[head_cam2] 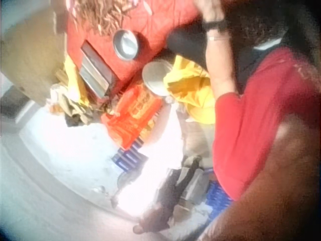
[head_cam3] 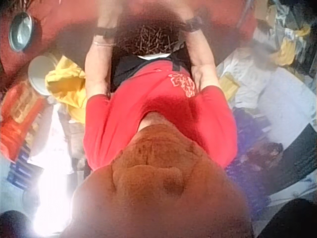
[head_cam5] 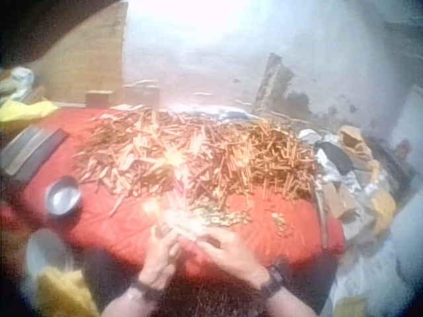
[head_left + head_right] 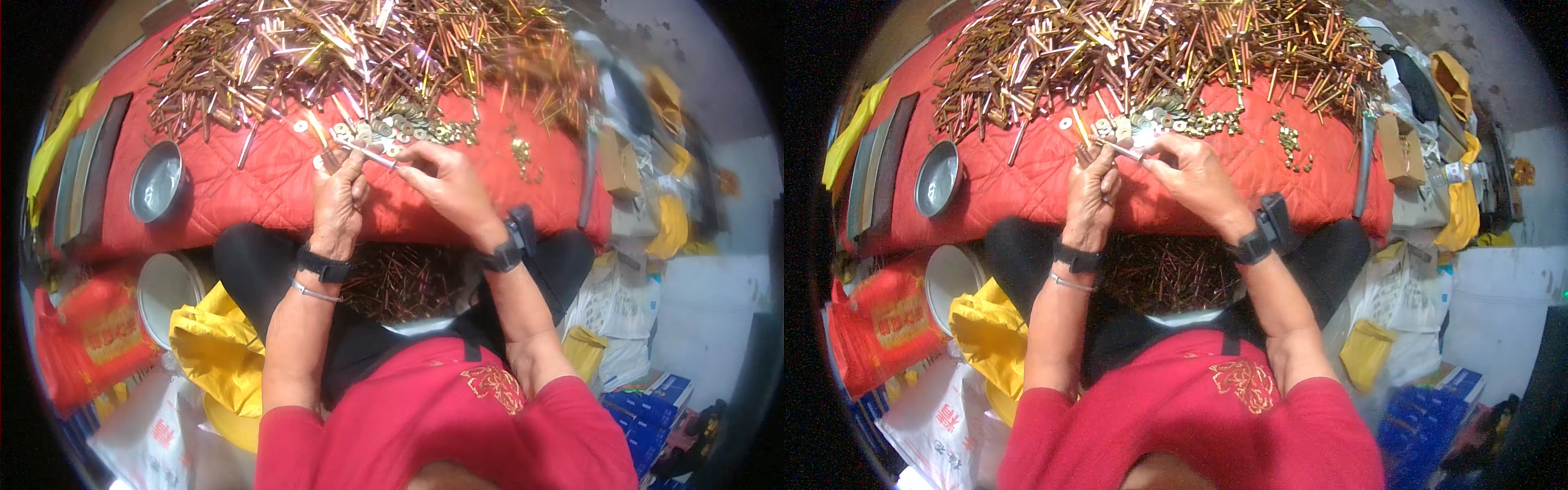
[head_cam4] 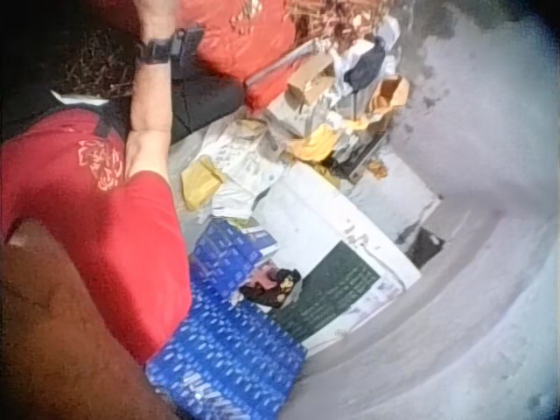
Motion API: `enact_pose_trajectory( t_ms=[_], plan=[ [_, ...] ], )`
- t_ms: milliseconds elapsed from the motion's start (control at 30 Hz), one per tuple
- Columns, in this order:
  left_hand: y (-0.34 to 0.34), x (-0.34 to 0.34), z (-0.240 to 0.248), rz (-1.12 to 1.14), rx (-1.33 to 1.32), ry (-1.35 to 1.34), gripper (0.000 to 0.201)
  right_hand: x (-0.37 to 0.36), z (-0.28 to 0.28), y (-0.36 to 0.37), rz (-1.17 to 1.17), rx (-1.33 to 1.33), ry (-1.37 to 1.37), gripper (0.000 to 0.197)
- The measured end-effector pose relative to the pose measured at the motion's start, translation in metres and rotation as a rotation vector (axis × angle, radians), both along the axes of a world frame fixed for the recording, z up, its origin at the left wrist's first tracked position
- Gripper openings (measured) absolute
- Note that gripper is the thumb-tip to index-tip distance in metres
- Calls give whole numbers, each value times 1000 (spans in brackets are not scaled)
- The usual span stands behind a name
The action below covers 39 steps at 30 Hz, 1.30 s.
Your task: The recorder is sitting on a padded surface and manually assembling small metal tubes and washers from a large pile.
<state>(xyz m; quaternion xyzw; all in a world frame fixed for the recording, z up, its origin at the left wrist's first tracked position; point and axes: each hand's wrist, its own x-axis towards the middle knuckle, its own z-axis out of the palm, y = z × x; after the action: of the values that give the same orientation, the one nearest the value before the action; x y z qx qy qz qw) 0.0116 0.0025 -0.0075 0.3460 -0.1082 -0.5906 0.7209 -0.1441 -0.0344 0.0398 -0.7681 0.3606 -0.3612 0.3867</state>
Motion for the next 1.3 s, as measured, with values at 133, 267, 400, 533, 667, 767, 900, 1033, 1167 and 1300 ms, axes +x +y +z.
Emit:
enact_pose_trajectory(
  t_ms=[133,267,400,533,667,767,900,1033,1167,1300],
  plan=[
    [1,-3,-5,-90,-52,-58,11,27,-6,-4,-235,-144,-175,11],
    [10,-27,-1,-163,31,-57,11,39,-14,-12,-241,-197,-286,13],
    [10,-9,-9,-183,75,-6,19,11,-19,-47,-305,148,-360,16],
    [-1,-1,-13,-111,91,102,22,-75,-50,-124,-546,-110,30,15],
    [-4,0,-12,-118,173,120,28,-92,-64,-161,-562,-108,413,24],
    [-4,3,-8,-157,173,42,26,-83,-66,-168,-533,-125,593,24],
    [-7,-1,-5,-119,194,-137,24,-80,-64,-161,-566,-298,624,14],
    [-2,-1,-4,-221,150,-167,23,-75,-54,-132,-510,-533,498,6],
    [3,-8,8,-287,76,-215,17,-51,-23,-81,-316,-140,43,10],
    [10,-10,11,-361,-8,-240,14,-25,-10,-35,-88,319,-351,6]
  ],
)
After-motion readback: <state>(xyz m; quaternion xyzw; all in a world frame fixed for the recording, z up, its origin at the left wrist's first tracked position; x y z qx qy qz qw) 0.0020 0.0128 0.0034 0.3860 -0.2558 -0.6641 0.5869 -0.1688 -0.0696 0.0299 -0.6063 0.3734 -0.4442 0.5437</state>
